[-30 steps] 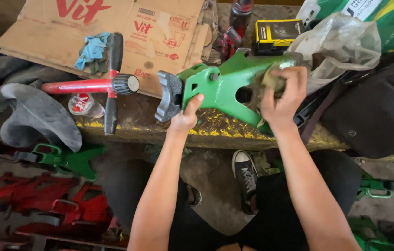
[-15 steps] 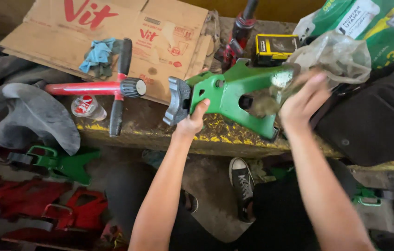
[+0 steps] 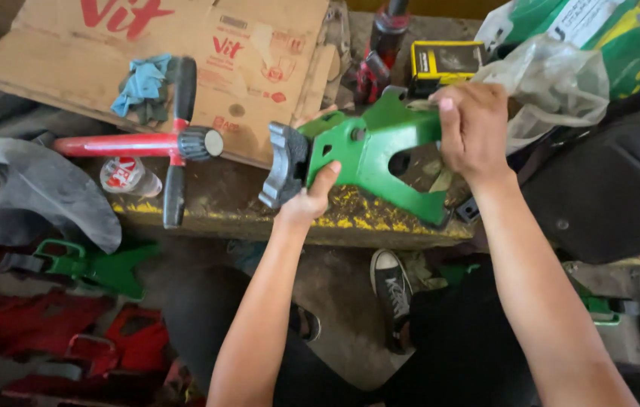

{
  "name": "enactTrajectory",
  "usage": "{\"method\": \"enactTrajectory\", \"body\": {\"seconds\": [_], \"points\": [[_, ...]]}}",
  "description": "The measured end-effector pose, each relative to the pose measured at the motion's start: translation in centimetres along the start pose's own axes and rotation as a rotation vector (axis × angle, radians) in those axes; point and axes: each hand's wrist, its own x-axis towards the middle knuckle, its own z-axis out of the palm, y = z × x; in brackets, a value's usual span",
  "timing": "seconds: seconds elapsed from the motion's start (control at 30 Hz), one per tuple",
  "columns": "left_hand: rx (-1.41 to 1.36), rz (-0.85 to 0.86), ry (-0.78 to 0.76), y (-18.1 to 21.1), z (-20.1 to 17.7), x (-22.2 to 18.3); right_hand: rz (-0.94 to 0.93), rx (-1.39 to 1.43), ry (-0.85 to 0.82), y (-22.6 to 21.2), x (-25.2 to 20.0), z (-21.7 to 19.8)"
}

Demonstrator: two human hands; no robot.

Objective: Cleaning a green mechanical jack stand using a rag and cleaning solution in a workshop.

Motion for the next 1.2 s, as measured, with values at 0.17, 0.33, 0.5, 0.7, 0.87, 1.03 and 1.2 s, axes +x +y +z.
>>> {"method": "enactTrajectory", "body": {"seconds": [0.17, 0.33, 0.5, 0.7, 0.87, 1.03, 1.2], "points": [[0.079, -0.002, -0.061, 0.6, 0.5, 0.3, 0.366, 0.029, 0.062, 8.7, -5.7, 3.3], [0.063, 0.031, -0.073, 0.4, 0.9, 0.1, 0.617, 0.061, 0.464, 10.7, -6.3, 1.9], [0.196, 0.059, -0.121, 1.2, 1.4, 0.3, 0.567, 0.101, -0.053, 5.7, -4.0, 0.9], [0.158, 0.072, -0.060, 0.6, 2.4, 0.7, 0.252, 0.154, -0.156, -6.4, -0.7, 1.0], [0.022, -0.057, -0.046, -0.1, 1.8, -0.1, 0.165, 0.218, -0.149, -2.0, -1.7, 1.6], [0.132, 0.037, -0.032, 0.1, 1.3, 0.3, 0.192, 0.138, -0.151, -2.9, -1.1, 0.7], [0.009, -0.060, -0.074, 0.7, 1.1, 0.1, 0.173, 0.314, -0.191, -4.4, -0.2, 0.4]]}}
